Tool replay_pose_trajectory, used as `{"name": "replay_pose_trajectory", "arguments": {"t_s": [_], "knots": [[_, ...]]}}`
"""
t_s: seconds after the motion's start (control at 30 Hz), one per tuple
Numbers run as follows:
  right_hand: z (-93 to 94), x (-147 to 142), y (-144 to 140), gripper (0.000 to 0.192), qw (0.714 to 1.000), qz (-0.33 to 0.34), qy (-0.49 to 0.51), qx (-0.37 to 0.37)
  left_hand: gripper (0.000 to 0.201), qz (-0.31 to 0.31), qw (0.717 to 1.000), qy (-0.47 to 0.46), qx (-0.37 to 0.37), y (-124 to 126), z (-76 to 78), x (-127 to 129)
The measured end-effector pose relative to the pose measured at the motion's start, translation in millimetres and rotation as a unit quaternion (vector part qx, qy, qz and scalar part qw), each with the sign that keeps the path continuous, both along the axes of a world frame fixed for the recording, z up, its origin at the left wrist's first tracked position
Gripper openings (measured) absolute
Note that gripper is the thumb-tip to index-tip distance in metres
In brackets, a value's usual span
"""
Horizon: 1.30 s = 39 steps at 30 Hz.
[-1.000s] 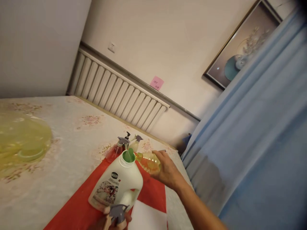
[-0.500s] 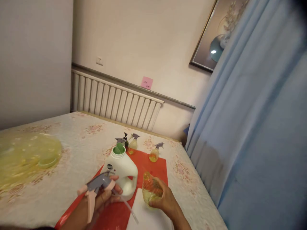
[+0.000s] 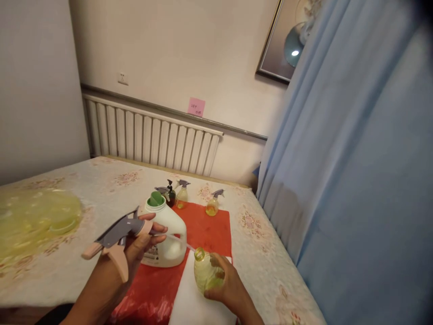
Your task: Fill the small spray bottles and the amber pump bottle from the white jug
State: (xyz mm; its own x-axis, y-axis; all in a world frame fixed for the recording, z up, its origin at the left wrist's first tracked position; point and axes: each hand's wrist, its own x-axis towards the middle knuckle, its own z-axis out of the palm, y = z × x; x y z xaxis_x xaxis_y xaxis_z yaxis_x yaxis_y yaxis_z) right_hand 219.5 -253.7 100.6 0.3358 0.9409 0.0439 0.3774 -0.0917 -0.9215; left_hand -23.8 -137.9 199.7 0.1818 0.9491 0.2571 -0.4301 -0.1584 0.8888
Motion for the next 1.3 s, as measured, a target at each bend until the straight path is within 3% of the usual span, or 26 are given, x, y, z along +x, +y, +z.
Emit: {"name": "replay_pose_trajectory", "arguments": {"t_s": [0.23,0.4,0.6,0.83,1.07,1.3], "knots": [[11.0,-11.1,-4.9,0.094,1.0,0.017,0.002,0.003,0.058,-0.039,0.996,0.073,-0.028,5.5,-21.3,15.7],[17.0,-24.0,-2.8,0.094,1.0,0.028,-0.009,0.009,0.052,-0.116,0.983,0.142,-0.019,-5.5,-31.4,29.0],[17.2,-38.2,1.3,0.091,0.998,0.044,-0.007,0.037,0.04,-0.209,0.948,0.242,0.004,-16.8,-44.9,32.4],[15.6,-50.0,-0.5,0.093,0.997,0.05,0.051,0.041,0.04,-0.265,0.938,0.223,-0.012,-9.9,-59.2,29.6],[27.8,-60.0,-3.8,0.071,0.996,0.041,0.073,0.032,0.043,-0.27,0.934,0.231,0.018,0.4,-50.5,25.3],[26.9,-60.3,-6.5,0.075,0.99,0.047,0.123,0.039,0.039,-0.303,0.931,0.204,-0.009,-2.2,-39.0,21.4]]}}
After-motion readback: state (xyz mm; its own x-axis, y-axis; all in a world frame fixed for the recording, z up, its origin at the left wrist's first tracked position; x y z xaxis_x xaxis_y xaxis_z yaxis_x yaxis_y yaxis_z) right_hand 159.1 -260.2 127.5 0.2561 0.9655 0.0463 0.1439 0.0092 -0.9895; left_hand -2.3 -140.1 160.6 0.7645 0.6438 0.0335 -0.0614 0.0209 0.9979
